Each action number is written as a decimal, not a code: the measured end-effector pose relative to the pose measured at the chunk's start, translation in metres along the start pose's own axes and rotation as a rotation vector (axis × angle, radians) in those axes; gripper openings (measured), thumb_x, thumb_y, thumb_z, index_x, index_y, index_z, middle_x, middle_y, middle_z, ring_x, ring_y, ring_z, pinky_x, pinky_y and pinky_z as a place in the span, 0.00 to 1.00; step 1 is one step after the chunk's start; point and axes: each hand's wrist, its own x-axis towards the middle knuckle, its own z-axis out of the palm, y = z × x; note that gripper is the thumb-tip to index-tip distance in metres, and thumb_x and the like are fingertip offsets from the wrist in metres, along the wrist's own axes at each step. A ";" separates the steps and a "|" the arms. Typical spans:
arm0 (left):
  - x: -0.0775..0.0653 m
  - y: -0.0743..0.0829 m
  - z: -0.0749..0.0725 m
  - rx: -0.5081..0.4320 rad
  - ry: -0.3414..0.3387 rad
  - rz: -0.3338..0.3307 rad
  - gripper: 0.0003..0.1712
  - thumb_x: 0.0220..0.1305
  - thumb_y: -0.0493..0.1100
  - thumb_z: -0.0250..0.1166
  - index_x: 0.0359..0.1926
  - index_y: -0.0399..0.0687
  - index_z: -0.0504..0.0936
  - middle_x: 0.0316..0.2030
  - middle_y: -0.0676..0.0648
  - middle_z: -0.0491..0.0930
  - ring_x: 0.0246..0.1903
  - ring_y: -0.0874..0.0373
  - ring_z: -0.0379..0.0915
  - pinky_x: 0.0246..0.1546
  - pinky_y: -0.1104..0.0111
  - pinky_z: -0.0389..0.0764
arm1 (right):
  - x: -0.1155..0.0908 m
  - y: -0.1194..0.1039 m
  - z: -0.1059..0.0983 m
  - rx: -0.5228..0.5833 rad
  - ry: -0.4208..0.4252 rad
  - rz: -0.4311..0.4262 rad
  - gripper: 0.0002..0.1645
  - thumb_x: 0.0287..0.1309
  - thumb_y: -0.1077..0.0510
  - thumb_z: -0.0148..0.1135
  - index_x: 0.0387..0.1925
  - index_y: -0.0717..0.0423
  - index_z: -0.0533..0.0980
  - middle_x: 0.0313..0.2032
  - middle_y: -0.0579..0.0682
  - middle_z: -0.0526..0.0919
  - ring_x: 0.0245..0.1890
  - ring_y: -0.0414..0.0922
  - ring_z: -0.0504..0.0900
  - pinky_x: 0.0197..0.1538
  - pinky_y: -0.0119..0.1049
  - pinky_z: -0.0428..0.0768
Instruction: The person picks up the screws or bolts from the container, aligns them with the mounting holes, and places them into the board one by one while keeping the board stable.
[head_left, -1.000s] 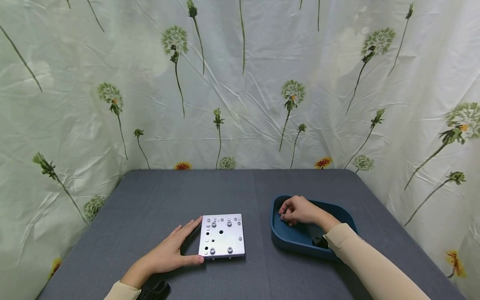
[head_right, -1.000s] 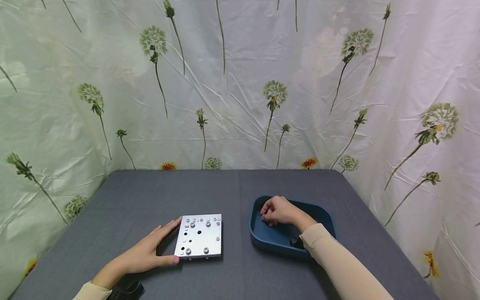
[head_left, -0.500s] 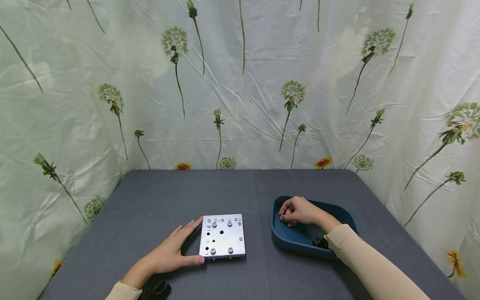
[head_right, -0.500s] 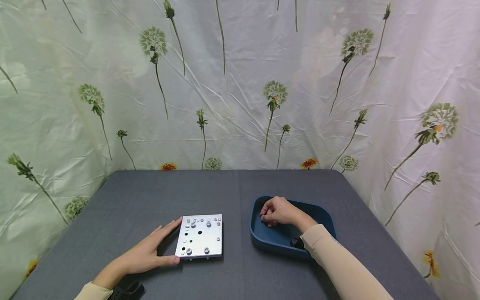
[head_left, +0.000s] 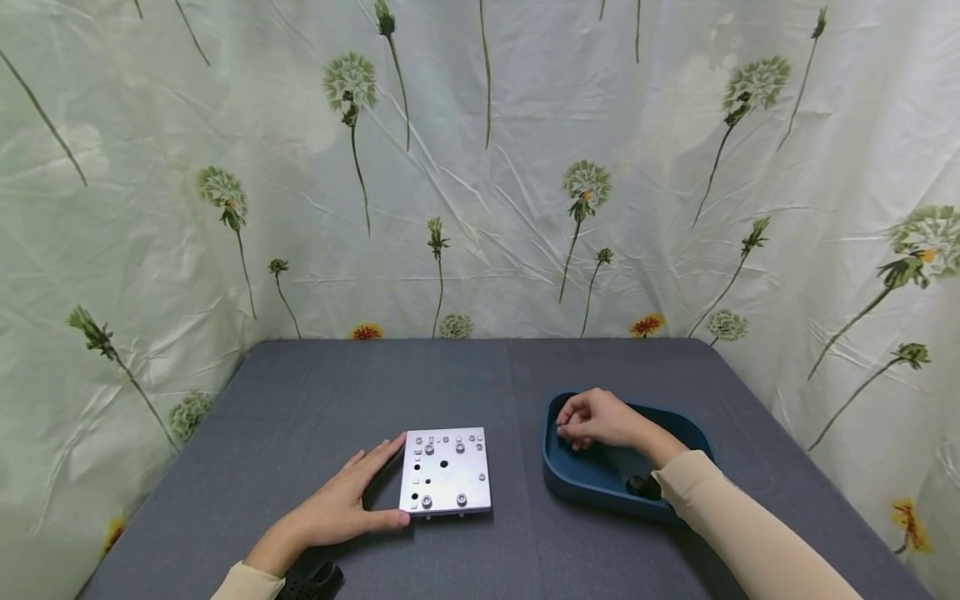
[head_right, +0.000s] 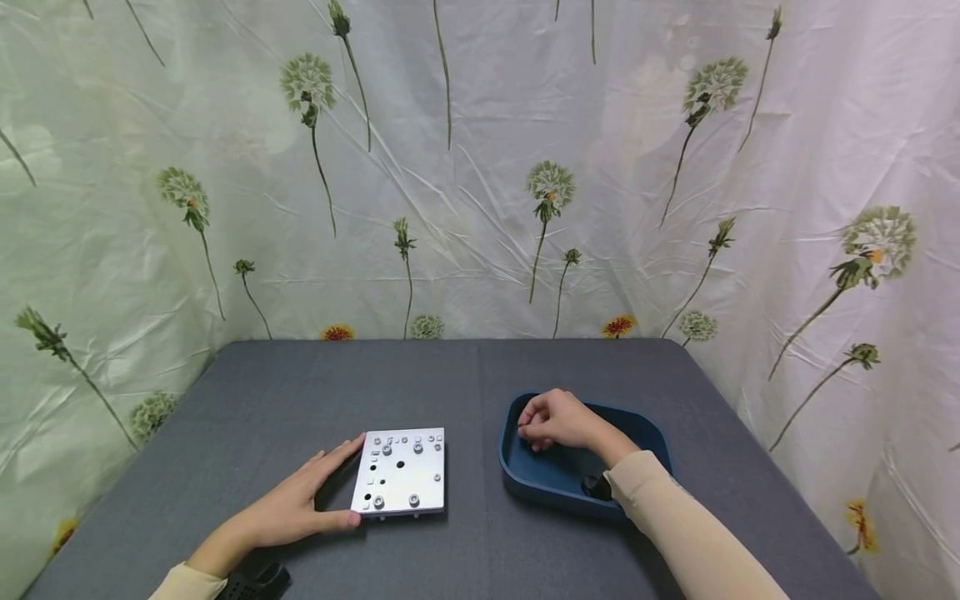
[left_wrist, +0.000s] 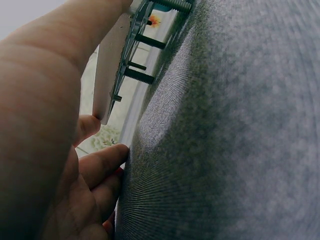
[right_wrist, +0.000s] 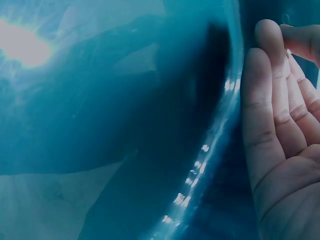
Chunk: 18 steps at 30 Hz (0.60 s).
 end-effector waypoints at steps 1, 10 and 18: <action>0.000 0.000 0.000 0.002 0.001 0.002 0.65 0.57 0.69 0.79 0.86 0.56 0.57 0.82 0.40 0.63 0.81 0.33 0.58 0.81 0.31 0.51 | 0.000 -0.001 0.000 0.010 0.003 -0.004 0.10 0.72 0.58 0.69 0.44 0.64 0.85 0.30 0.53 0.90 0.30 0.44 0.89 0.35 0.35 0.90; 0.000 0.001 -0.002 0.014 0.012 0.026 0.64 0.57 0.69 0.79 0.86 0.56 0.57 0.82 0.41 0.65 0.81 0.33 0.59 0.80 0.30 0.52 | -0.004 -0.008 -0.006 0.061 0.044 -0.015 0.12 0.74 0.56 0.68 0.46 0.62 0.85 0.32 0.51 0.89 0.32 0.47 0.90 0.38 0.37 0.92; 0.000 -0.001 0.002 0.002 0.016 0.019 0.64 0.57 0.69 0.79 0.86 0.57 0.58 0.81 0.42 0.65 0.81 0.34 0.58 0.80 0.31 0.50 | -0.008 -0.024 -0.009 0.141 0.062 -0.038 0.15 0.75 0.55 0.68 0.49 0.66 0.84 0.35 0.59 0.90 0.32 0.46 0.89 0.41 0.37 0.91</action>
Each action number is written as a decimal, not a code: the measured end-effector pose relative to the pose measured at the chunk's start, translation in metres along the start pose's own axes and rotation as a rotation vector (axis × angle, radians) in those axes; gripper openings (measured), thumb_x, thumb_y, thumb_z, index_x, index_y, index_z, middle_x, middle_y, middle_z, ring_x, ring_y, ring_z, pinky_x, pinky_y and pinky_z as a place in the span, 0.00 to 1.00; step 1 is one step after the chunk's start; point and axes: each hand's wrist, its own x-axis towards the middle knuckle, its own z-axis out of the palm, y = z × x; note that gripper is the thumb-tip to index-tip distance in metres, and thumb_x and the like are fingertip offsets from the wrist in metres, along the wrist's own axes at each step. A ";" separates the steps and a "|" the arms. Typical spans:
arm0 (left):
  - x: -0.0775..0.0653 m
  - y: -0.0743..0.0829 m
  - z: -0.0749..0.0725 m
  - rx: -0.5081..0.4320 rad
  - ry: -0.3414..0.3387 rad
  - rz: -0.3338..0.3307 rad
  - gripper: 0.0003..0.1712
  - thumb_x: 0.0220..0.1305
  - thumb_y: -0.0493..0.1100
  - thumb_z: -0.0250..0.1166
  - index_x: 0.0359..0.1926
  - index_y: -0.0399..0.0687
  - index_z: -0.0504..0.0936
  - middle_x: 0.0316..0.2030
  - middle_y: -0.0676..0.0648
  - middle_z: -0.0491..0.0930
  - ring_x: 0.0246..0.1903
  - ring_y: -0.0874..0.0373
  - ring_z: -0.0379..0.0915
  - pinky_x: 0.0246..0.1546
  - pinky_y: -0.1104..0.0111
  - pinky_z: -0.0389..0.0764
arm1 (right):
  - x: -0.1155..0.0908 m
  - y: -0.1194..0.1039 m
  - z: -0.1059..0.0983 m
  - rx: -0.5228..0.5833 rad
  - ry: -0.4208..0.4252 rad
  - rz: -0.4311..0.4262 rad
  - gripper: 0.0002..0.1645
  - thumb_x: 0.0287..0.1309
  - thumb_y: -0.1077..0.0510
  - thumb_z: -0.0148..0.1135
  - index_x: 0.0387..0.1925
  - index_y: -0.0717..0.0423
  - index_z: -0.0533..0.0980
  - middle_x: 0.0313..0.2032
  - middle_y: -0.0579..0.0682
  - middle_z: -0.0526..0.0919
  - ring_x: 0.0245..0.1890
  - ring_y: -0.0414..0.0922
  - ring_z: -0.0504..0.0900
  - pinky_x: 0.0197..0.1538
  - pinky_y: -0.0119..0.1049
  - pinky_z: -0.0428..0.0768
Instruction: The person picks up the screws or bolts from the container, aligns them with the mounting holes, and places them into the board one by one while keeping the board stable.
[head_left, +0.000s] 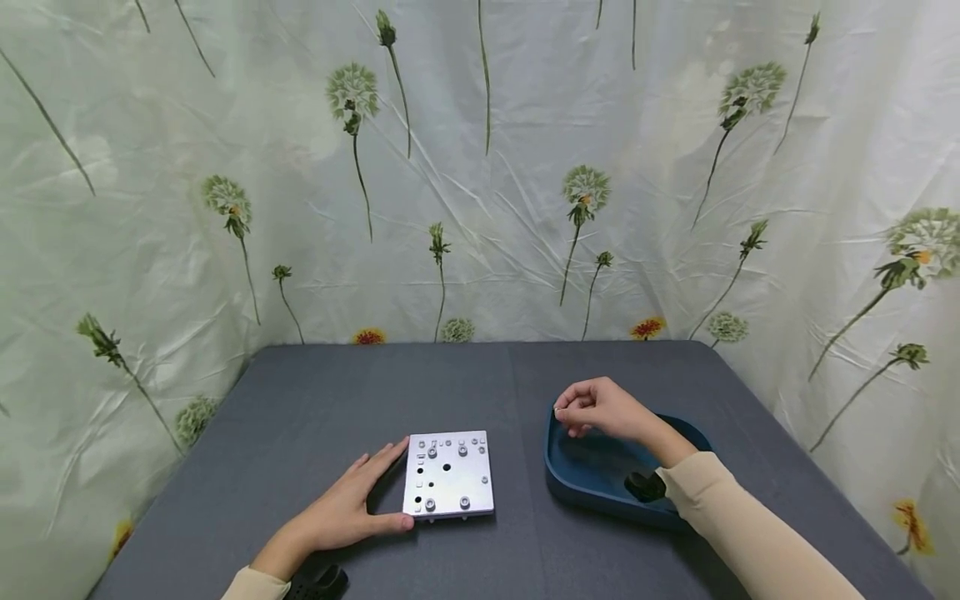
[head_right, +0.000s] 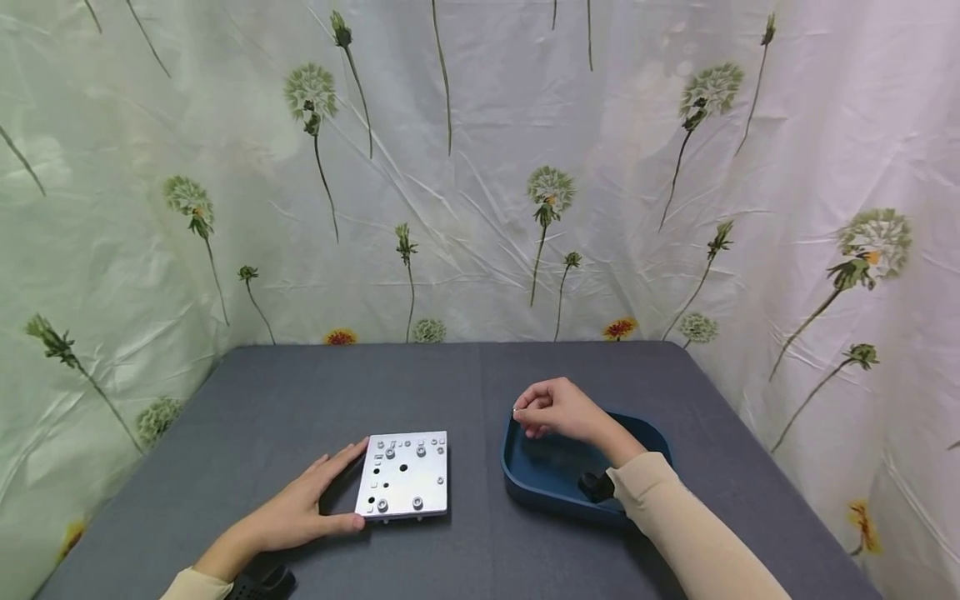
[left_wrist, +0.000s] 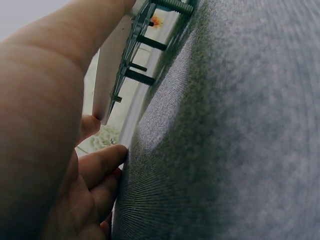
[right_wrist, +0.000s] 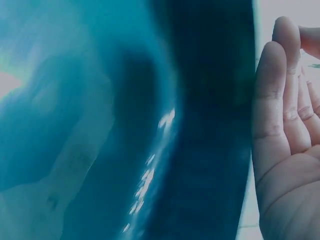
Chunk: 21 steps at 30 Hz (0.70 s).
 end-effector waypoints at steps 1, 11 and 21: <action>0.000 0.000 0.001 -0.002 0.001 0.000 0.64 0.57 0.69 0.79 0.86 0.57 0.57 0.81 0.42 0.65 0.81 0.34 0.58 0.80 0.31 0.50 | -0.001 -0.003 0.000 0.011 0.003 -0.004 0.16 0.75 0.55 0.68 0.49 0.67 0.84 0.35 0.60 0.90 0.33 0.46 0.89 0.41 0.37 0.91; -0.003 -0.002 0.001 -0.001 -0.006 -0.026 0.64 0.57 0.70 0.78 0.87 0.60 0.56 0.82 0.41 0.64 0.82 0.34 0.57 0.81 0.30 0.49 | -0.009 -0.033 0.006 0.048 0.035 -0.031 0.18 0.75 0.53 0.68 0.50 0.67 0.84 0.38 0.65 0.90 0.35 0.53 0.91 0.44 0.40 0.92; 0.000 0.004 0.000 0.004 -0.006 -0.033 0.64 0.57 0.71 0.78 0.86 0.59 0.57 0.82 0.40 0.64 0.82 0.33 0.57 0.81 0.30 0.49 | -0.012 -0.053 0.018 0.093 0.106 -0.058 0.15 0.76 0.53 0.67 0.49 0.63 0.85 0.36 0.60 0.91 0.34 0.47 0.90 0.44 0.40 0.93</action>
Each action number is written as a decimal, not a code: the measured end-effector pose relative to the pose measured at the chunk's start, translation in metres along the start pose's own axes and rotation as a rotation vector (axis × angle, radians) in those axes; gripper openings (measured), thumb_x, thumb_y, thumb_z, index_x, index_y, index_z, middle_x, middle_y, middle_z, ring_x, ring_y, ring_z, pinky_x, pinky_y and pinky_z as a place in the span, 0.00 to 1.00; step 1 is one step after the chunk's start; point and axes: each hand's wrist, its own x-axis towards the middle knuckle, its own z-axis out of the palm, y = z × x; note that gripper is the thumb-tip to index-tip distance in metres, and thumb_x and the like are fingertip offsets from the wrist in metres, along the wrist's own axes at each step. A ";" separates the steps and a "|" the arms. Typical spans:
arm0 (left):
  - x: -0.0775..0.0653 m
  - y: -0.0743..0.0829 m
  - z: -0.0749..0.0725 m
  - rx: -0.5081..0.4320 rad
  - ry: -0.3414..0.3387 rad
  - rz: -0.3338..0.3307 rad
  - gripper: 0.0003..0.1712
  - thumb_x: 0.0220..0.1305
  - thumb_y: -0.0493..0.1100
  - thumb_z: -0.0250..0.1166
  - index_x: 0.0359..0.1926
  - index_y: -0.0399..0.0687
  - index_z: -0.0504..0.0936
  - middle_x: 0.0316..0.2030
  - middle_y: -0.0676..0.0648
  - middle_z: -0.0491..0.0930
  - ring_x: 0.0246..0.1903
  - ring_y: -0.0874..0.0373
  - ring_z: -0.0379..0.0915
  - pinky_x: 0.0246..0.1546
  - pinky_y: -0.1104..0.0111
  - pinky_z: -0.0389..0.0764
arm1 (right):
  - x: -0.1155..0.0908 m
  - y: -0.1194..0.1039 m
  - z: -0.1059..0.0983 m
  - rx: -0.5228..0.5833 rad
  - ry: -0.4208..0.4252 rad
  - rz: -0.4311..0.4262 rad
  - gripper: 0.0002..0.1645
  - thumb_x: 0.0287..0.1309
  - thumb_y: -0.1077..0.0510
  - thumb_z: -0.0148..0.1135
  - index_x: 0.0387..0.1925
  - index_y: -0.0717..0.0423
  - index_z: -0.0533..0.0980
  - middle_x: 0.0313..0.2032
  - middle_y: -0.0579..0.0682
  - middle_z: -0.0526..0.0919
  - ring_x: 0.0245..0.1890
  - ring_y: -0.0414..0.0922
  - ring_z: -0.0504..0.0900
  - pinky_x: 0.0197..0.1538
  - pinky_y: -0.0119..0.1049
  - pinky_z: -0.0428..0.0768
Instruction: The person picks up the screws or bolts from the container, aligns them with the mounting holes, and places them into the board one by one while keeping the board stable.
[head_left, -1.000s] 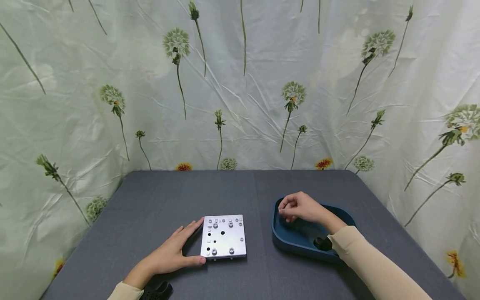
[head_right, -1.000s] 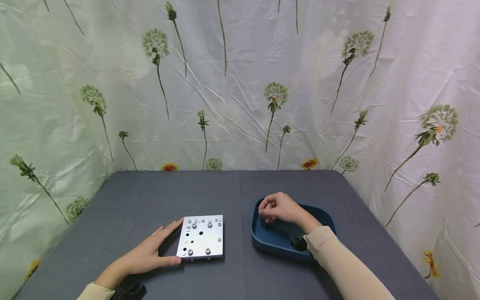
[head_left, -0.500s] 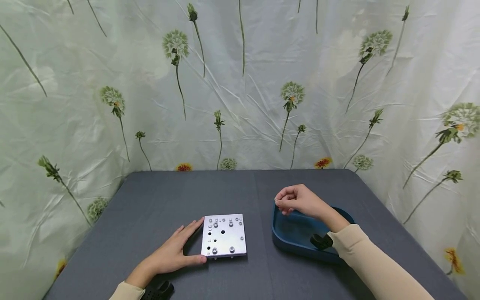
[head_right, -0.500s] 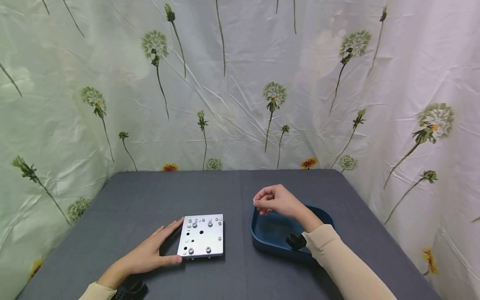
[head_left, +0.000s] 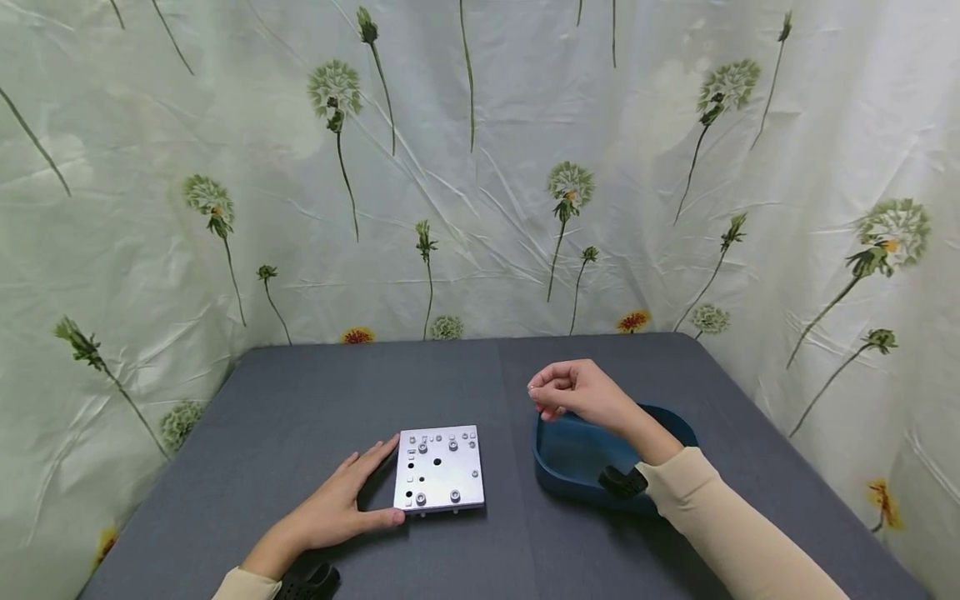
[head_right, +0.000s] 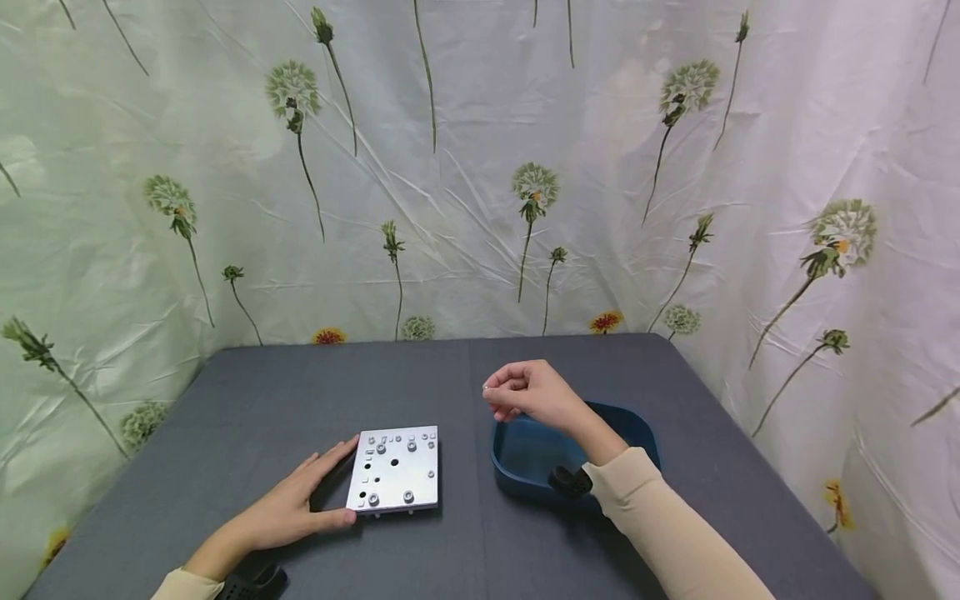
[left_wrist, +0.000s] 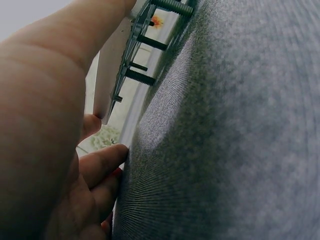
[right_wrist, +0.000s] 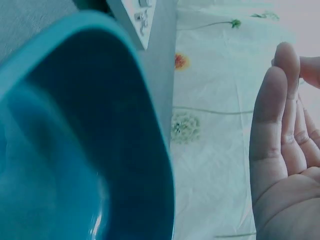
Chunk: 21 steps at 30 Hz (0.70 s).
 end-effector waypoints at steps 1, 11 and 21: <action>0.000 0.000 0.000 -0.001 0.000 0.001 0.65 0.57 0.70 0.78 0.87 0.58 0.56 0.82 0.40 0.64 0.82 0.33 0.57 0.81 0.30 0.49 | 0.000 -0.001 0.002 0.005 0.005 0.000 0.15 0.76 0.53 0.67 0.49 0.63 0.85 0.36 0.59 0.91 0.34 0.47 0.90 0.44 0.41 0.93; 0.001 0.000 0.005 0.020 0.009 0.010 0.67 0.58 0.69 0.78 0.87 0.53 0.53 0.82 0.37 0.62 0.80 0.30 0.58 0.80 0.29 0.49 | 0.011 -0.005 0.030 0.028 0.016 -0.015 0.15 0.76 0.55 0.66 0.50 0.65 0.83 0.36 0.57 0.91 0.37 0.54 0.92 0.48 0.51 0.93; 0.002 0.001 0.003 0.042 0.028 0.040 0.68 0.57 0.68 0.79 0.87 0.50 0.53 0.81 0.35 0.63 0.79 0.28 0.60 0.79 0.28 0.51 | 0.015 -0.016 0.054 0.053 0.028 -0.025 0.13 0.75 0.56 0.67 0.50 0.62 0.84 0.35 0.51 0.92 0.40 0.60 0.92 0.45 0.43 0.93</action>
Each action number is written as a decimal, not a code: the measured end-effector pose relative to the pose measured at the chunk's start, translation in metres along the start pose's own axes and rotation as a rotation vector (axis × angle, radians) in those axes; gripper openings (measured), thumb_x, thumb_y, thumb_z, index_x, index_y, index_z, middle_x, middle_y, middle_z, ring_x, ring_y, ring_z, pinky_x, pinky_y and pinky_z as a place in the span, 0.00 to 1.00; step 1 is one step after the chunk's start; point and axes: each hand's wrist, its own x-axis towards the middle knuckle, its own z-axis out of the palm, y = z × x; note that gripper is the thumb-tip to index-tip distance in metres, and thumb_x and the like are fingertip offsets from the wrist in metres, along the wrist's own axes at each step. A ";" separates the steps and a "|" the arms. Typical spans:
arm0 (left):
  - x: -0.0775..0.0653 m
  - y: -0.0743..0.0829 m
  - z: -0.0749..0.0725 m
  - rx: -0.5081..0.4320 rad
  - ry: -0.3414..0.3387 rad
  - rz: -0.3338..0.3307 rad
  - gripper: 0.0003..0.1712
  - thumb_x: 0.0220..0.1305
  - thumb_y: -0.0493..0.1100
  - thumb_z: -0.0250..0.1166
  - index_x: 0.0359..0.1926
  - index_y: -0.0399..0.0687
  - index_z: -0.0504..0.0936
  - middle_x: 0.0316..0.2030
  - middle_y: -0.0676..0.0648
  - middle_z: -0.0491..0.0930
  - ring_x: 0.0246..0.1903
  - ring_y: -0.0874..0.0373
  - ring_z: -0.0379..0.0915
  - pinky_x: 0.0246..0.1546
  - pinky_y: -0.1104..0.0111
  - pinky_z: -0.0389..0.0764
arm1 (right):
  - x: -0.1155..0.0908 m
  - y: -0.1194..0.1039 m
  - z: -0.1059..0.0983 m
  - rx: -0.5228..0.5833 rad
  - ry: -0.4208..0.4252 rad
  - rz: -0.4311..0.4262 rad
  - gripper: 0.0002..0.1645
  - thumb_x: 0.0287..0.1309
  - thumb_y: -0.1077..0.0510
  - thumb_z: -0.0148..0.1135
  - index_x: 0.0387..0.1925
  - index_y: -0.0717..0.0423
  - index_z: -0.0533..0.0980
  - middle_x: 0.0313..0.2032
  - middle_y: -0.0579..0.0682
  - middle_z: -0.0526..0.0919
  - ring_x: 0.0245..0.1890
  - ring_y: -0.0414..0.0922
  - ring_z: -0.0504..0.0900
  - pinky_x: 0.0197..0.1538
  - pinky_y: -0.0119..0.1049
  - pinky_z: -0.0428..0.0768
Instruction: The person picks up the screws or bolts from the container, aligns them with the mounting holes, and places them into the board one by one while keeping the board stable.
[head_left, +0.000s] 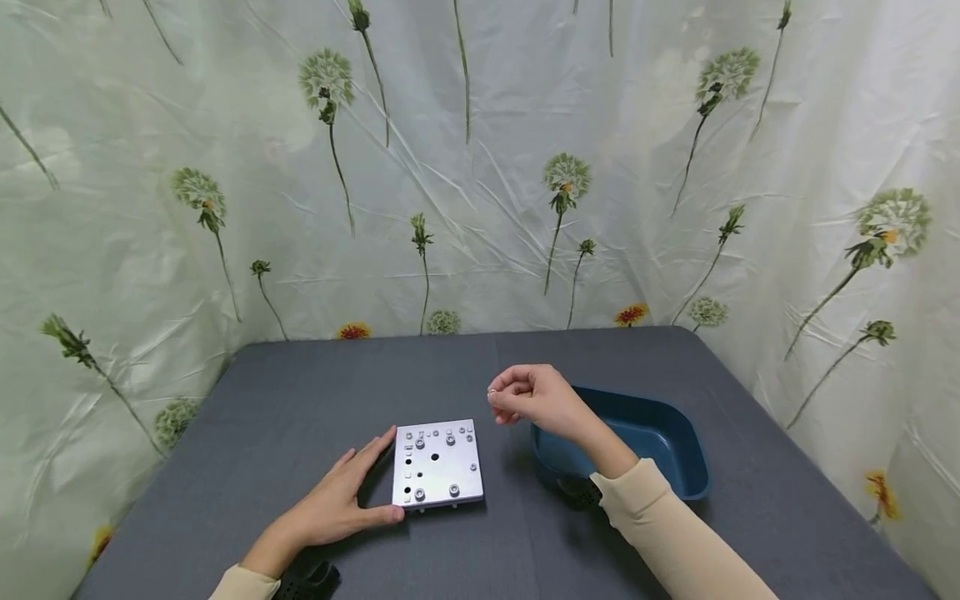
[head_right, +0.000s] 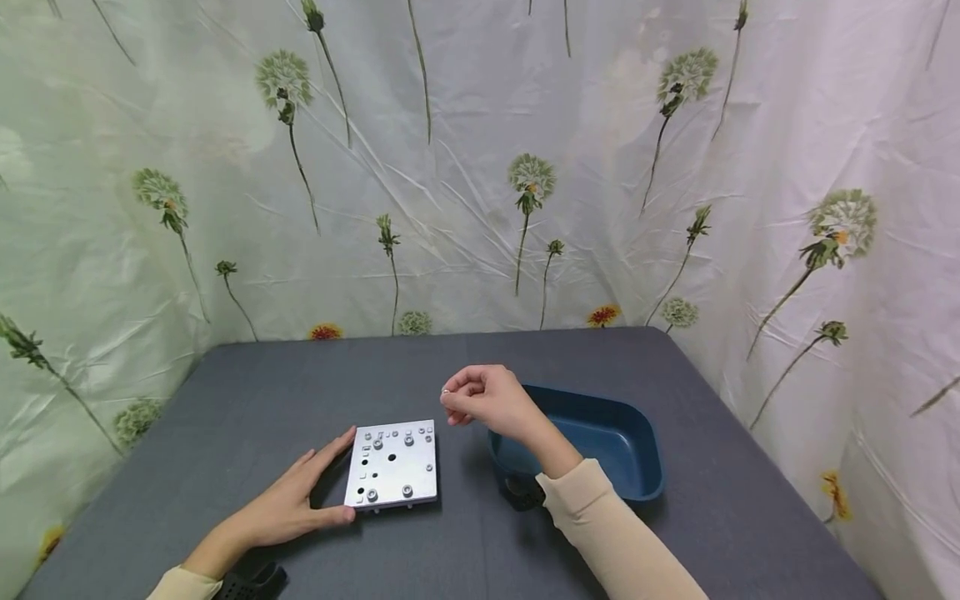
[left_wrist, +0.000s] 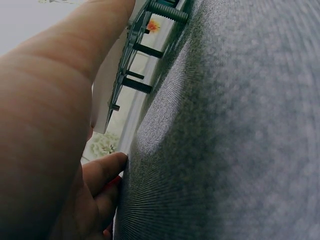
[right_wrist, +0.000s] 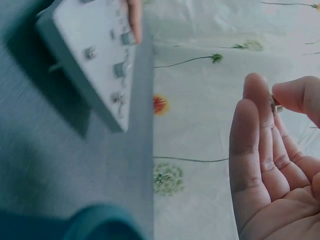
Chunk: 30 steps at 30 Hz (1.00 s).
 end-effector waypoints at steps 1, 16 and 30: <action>0.000 0.000 0.000 0.001 0.006 0.005 0.68 0.57 0.68 0.79 0.87 0.50 0.53 0.81 0.35 0.63 0.79 0.28 0.60 0.78 0.28 0.51 | 0.001 -0.001 0.002 0.003 0.004 -0.005 0.12 0.75 0.56 0.67 0.50 0.62 0.84 0.35 0.51 0.92 0.41 0.61 0.92 0.46 0.46 0.94; 0.000 0.003 -0.003 0.013 0.001 -0.003 0.68 0.56 0.68 0.79 0.87 0.53 0.54 0.81 0.36 0.64 0.79 0.29 0.60 0.78 0.28 0.52 | 0.014 0.013 0.038 0.005 -0.013 0.007 0.11 0.75 0.58 0.67 0.48 0.63 0.84 0.33 0.54 0.92 0.34 0.48 0.92 0.49 0.60 0.92; 0.001 0.002 -0.001 -0.015 -0.014 -0.027 0.67 0.57 0.70 0.78 0.87 0.51 0.54 0.81 0.35 0.63 0.80 0.29 0.58 0.79 0.27 0.50 | 0.023 0.019 0.065 -0.003 -0.099 0.016 0.11 0.73 0.59 0.66 0.47 0.65 0.85 0.30 0.54 0.92 0.30 0.41 0.90 0.39 0.38 0.93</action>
